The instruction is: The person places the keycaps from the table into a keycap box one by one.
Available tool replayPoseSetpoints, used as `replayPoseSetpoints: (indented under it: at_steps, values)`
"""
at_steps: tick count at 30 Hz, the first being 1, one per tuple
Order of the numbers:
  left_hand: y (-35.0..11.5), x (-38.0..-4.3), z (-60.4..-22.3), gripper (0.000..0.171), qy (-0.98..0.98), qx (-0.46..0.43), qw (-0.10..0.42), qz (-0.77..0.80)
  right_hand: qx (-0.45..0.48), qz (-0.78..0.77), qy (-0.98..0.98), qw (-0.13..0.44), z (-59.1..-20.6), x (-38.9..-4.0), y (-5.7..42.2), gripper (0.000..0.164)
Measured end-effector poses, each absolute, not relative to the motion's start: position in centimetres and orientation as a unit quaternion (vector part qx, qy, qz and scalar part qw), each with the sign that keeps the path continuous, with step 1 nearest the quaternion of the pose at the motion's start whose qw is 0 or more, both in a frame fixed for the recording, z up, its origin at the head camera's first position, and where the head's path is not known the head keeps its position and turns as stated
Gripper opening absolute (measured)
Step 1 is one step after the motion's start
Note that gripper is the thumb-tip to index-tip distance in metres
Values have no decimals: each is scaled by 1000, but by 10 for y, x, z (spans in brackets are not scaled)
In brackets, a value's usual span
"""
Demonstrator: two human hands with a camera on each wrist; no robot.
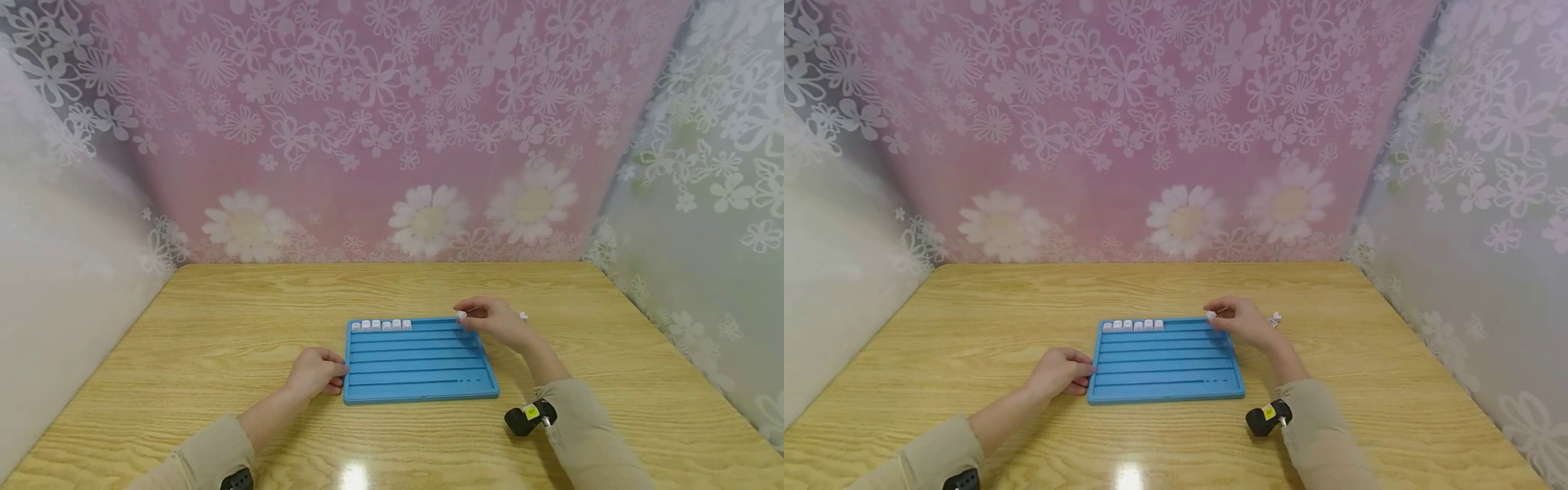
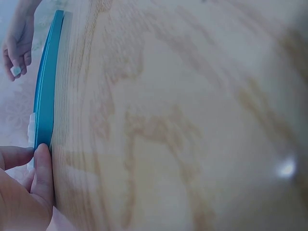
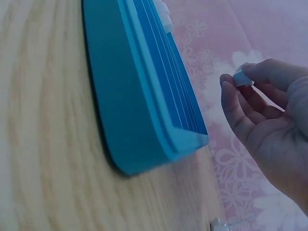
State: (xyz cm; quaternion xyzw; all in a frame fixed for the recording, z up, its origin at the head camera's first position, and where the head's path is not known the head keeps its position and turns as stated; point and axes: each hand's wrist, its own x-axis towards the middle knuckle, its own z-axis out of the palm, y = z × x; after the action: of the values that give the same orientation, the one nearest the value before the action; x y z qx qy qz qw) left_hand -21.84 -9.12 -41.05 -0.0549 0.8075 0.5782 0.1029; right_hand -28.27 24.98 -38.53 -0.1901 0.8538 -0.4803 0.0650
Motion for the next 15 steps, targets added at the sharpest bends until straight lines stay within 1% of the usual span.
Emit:
replayPoseSetpoints:
  at_steps: [15]
  values:
    - [-91, -218, -410, 12, 807, -56, 104, 579, -230, -513, 821, 101, -389, -288, 224, 37]
